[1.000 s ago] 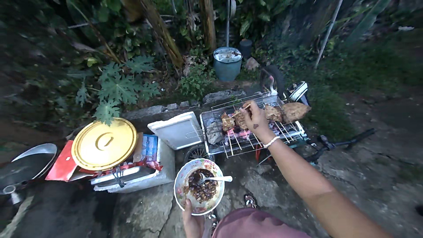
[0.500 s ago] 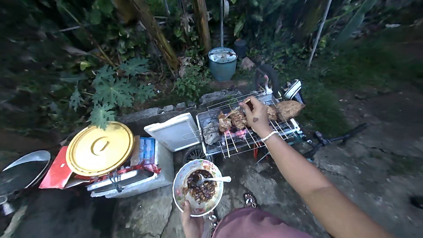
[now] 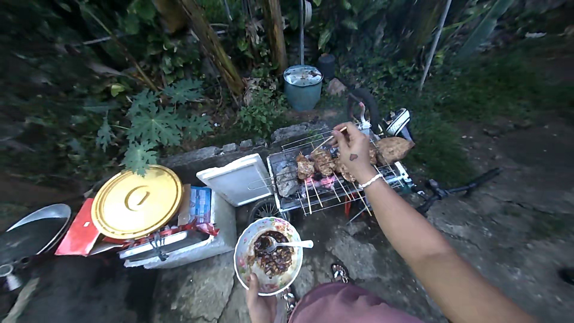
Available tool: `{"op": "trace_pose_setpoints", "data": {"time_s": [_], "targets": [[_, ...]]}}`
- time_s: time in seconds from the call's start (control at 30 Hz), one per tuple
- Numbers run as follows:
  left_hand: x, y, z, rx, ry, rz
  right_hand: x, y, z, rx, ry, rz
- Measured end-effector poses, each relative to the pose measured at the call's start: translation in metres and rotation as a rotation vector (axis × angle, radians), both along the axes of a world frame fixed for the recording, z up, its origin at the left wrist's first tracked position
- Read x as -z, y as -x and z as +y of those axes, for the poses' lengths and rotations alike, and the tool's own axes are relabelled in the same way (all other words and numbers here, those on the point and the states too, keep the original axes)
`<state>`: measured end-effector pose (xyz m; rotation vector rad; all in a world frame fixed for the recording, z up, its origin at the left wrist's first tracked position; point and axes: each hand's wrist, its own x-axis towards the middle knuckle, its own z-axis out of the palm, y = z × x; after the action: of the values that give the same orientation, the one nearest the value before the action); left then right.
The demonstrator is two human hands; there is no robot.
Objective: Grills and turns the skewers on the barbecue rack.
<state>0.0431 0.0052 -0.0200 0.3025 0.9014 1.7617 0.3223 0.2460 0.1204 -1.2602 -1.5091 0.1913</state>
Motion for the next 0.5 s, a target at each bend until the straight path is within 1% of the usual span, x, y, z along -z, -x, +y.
{"op": "trace_pose_setpoints", "data": {"time_s": [0.1,0.2,0.33,0.5], "targets": [[-0.003,-0.002,-0.001,-0.013,0.020,0.029,-0.006,0.003,-0.019,0.005,-0.004,-0.076],[-0.003,-0.003,0.000,-0.019,0.045,0.045,0.006,0.011,-0.030,-0.020,0.006,-0.161],[0.000,-0.002,0.003,-0.022,0.037,0.029,0.030,0.013,-0.026,-0.047,0.082,-0.237],[0.001,-0.002,0.003,-0.004,0.039,0.035,0.034,0.013,-0.020,-0.058,0.085,-0.254]]}}
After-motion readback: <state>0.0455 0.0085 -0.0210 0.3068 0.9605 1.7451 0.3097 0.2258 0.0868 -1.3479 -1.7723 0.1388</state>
